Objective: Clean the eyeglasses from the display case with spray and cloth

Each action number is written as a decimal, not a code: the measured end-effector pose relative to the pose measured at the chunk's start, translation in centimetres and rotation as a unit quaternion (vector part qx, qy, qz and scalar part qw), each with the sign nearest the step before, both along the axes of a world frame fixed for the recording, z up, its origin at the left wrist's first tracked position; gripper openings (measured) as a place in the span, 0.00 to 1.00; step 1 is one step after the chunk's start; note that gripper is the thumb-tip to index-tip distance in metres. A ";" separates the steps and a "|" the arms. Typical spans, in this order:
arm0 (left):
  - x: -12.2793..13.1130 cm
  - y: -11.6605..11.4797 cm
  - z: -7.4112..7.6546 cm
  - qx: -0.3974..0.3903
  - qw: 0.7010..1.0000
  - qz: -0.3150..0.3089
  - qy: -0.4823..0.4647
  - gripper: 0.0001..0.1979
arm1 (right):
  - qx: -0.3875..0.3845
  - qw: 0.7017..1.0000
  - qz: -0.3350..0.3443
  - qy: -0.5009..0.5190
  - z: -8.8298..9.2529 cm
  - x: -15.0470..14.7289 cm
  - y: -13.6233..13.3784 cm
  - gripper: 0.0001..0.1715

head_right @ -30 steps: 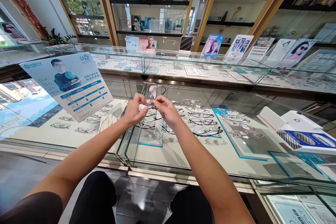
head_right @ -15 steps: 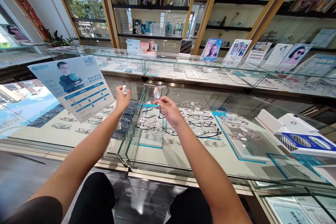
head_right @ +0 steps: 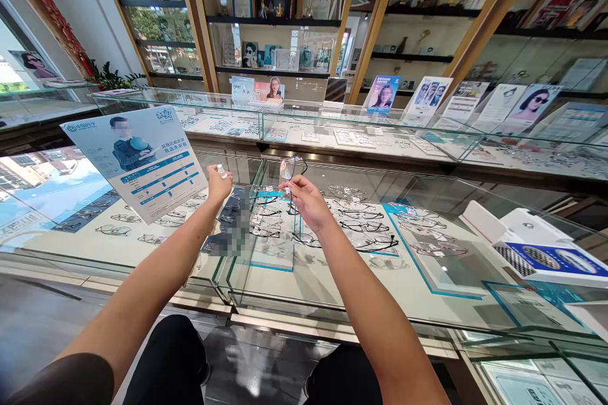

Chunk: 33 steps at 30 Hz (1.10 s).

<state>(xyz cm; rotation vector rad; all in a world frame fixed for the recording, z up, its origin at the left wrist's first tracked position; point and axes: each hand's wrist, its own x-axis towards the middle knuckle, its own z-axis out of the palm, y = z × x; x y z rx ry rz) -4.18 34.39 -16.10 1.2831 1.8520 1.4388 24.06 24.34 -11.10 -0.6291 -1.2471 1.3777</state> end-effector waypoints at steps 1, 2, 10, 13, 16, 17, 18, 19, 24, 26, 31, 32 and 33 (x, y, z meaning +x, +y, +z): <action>0.0 0.0 0.0 -0.001 1.000 0.001 0.002 0.24 | 0.001 1.000 -0.001 -0.002 0.0 0.0 0.0 0.24; 0.0 0.1 0.0 -0.003 1.000 0.002 0.003 0.24 | 0.001 1.000 -0.002 -0.003 0.0 0.0 0.0 0.24; 0.1 -0.1 0.0 -0.010 1.000 0.006 0.011 0.24 | -0.007 1.000 0.008 0.011 0.2 0.1 0.0 0.23; 0.1 -0.1 -0.1 -0.010 1.000 0.006 0.017 0.23 | -0.009 1.000 0.011 0.020 0.2 0.1 0.0 0.23; 0.1 -0.1 -0.3 -0.009 1.000 0.008 0.024 0.23 | -0.008 0.999 0.014 0.029 0.2 0.2 0.0 0.23; 0.1 0.0 -0.3 -0.008 1.000 0.008 0.026 0.23 | -0.008 0.999 0.015 0.031 0.2 0.2 0.0 0.22; 0.1 0.0 -0.4 -0.007 1.000 0.008 0.028 0.23 | -0.008 0.999 0.016 0.031 0.2 0.3 0.0 0.22; 0.1 0.0 -0.4 -0.005 1.000 0.008 0.030 0.24 | -0.009 0.999 0.017 0.031 0.2 0.3 0.0 0.22; 0.3 -0.3 -0.1 0.019 0.999 0.024 0.044 0.27 | -0.007 0.999 0.018 0.026 -0.1 0.3 0.2 0.22; 0.7 -0.8 0.1 0.049 0.996 0.050 0.060 0.28 | -0.006 1.000 0.015 0.025 -0.2 0.3 0.3 0.22; 1.7 -2.3 1.3 0.209 0.964 0.123 0.113 0.25 | -0.003 1.000 0.009 0.024 -0.2 0.4 0.5 0.22; 1.8 -2.8 1.7 0.247 0.952 0.130 0.124 0.23 | -0.003 1.000 0.007 0.025 -0.2 0.4 0.6 0.23; 1.9 -3.3 2.2 0.280 0.941 0.136 0.137 0.20 | -0.002 1.000 0.005 0.027 -0.1 0.5 0.7 0.23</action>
